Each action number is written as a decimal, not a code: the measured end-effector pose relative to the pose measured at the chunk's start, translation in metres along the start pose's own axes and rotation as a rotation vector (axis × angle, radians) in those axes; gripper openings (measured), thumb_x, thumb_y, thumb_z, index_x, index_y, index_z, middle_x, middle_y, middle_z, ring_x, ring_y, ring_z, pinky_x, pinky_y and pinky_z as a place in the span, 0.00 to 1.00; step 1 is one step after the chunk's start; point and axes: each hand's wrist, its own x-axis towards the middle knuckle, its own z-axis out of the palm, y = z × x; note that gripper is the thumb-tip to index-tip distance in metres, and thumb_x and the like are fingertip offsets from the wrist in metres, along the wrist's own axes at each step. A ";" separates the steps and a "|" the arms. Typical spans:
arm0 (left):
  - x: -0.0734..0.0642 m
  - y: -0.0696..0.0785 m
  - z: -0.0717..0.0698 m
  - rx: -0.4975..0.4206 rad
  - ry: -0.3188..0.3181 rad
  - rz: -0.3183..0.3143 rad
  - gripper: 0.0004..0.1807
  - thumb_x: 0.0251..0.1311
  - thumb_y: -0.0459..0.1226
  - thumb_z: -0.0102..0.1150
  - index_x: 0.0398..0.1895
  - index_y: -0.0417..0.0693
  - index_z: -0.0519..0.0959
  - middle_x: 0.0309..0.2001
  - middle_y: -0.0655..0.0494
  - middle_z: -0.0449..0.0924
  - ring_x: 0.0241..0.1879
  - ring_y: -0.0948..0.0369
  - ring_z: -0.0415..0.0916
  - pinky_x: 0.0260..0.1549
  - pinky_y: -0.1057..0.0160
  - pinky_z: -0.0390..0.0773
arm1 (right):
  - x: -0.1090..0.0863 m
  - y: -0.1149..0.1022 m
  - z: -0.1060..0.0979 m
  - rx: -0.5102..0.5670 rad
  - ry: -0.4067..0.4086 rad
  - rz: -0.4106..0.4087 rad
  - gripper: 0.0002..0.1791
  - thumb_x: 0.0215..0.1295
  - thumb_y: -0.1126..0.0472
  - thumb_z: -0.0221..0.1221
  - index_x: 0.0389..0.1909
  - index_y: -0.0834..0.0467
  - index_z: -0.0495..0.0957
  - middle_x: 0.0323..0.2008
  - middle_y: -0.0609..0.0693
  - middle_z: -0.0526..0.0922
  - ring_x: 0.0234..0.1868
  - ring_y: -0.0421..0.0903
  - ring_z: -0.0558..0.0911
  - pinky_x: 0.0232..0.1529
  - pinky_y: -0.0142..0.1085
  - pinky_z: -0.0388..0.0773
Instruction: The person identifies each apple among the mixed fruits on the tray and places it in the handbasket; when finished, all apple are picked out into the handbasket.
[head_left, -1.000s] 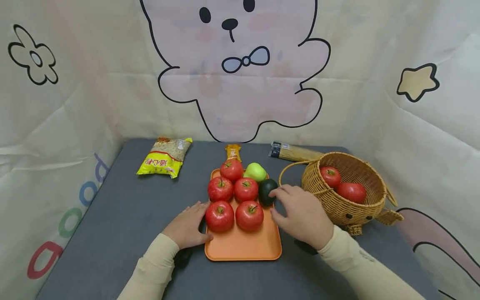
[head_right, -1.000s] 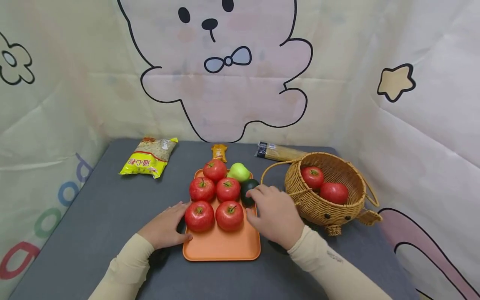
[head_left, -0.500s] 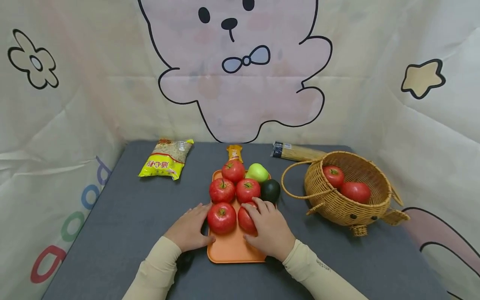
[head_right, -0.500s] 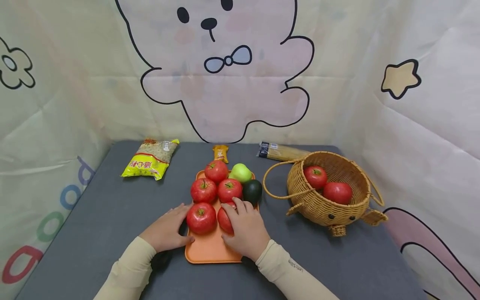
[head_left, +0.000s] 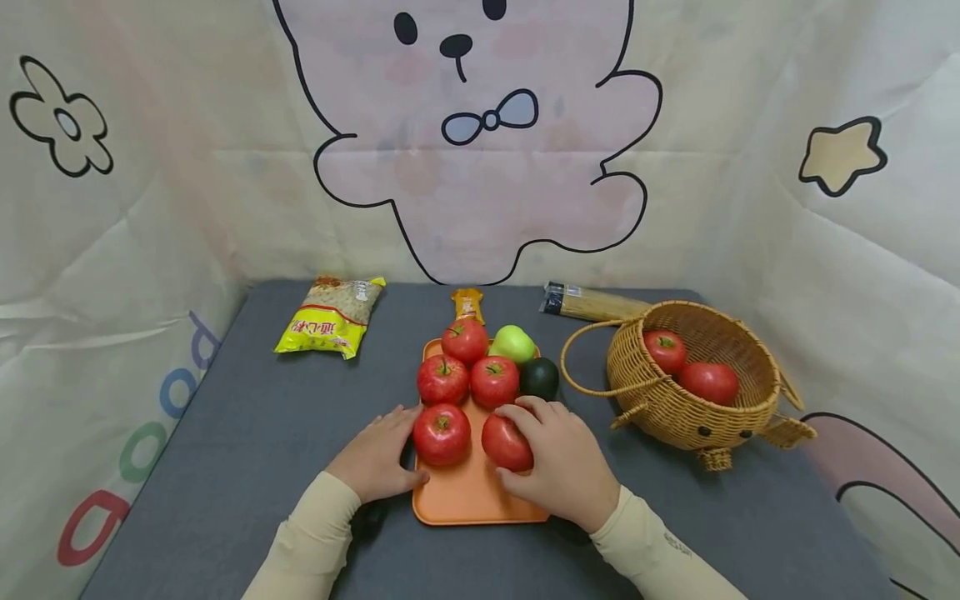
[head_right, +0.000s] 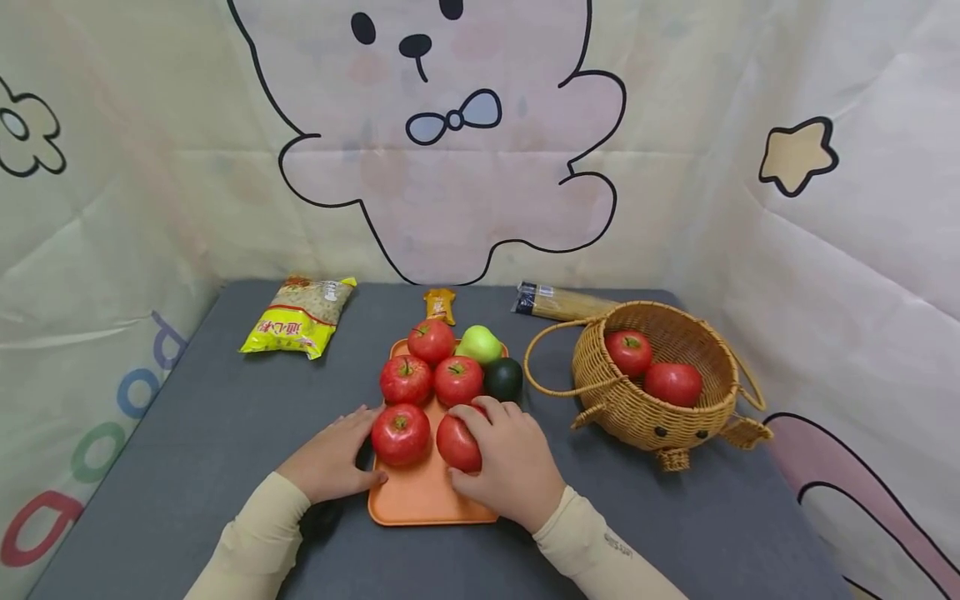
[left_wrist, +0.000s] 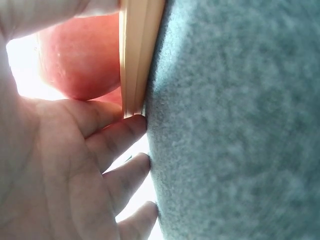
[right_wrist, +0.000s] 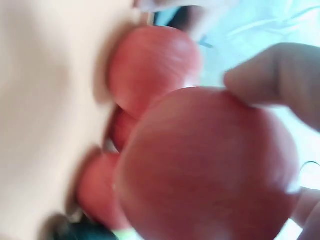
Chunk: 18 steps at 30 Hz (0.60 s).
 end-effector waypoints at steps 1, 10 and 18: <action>0.000 0.000 0.000 -0.001 -0.001 -0.002 0.55 0.51 0.50 0.75 0.82 0.41 0.65 0.78 0.44 0.67 0.79 0.41 0.60 0.75 0.36 0.60 | -0.002 0.001 -0.008 0.005 0.018 0.003 0.37 0.46 0.42 0.78 0.61 0.45 0.83 0.57 0.51 0.82 0.48 0.51 0.81 0.46 0.49 0.84; -0.001 0.001 -0.003 0.007 -0.006 0.009 0.54 0.51 0.50 0.75 0.81 0.41 0.65 0.77 0.43 0.68 0.78 0.40 0.60 0.75 0.36 0.60 | -0.015 0.039 -0.083 -0.074 0.198 0.002 0.40 0.47 0.43 0.77 0.63 0.52 0.82 0.60 0.57 0.83 0.54 0.59 0.83 0.49 0.61 0.83; -0.004 0.001 -0.003 0.001 0.001 0.015 0.53 0.51 0.49 0.76 0.81 0.39 0.66 0.76 0.42 0.69 0.78 0.39 0.60 0.74 0.35 0.60 | -0.005 0.093 -0.139 -0.158 0.177 0.149 0.41 0.56 0.46 0.73 0.69 0.58 0.75 0.61 0.61 0.81 0.51 0.65 0.80 0.44 0.64 0.81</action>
